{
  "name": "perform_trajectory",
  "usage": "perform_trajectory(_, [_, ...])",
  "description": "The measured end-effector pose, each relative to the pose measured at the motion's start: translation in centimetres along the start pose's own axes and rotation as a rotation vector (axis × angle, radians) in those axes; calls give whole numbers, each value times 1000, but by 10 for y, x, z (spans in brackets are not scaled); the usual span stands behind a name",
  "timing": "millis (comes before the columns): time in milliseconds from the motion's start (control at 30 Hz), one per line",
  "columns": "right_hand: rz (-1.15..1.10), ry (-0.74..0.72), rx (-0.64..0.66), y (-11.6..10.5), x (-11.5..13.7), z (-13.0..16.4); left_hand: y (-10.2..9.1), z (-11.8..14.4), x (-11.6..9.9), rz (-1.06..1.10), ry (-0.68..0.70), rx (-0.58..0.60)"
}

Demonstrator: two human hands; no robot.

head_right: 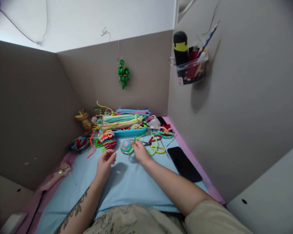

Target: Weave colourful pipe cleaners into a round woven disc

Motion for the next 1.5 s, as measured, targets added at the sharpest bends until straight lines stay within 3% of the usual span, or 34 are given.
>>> perform_trajectory(133, [-15,-29,-24,4,3,4,10,9,0,-177,90,167])
perform_trajectory(400, [-23,-51,72,16,4,16,11,9,7,-124,109,75])
perform_trajectory(567, [-47,-52,66,13,1,12,4,8,1,-286,231,-114])
perform_trajectory(1000, [147,-121,183,7,-4,9,12,7,1,-19,-86,242])
perform_trajectory(1167, [46,-19,176,12,-7,12,11,8,5,-162,-10,203])
perform_trajectory(1367, [-115,101,146,19,-2,16,7,7,3,-286,146,68])
perform_trajectory(1500, [-184,149,130,21,0,16,7,6,1,-343,201,71])
Point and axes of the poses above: each hand's wrist, its own z-axis away from the middle knuckle, its own y-axis out of the palm, x = y × z, the point moved 1 cm from there along -z, towards the middle knuckle, and after that the axes turned 5 degrees about x, right-handed, at the moved point
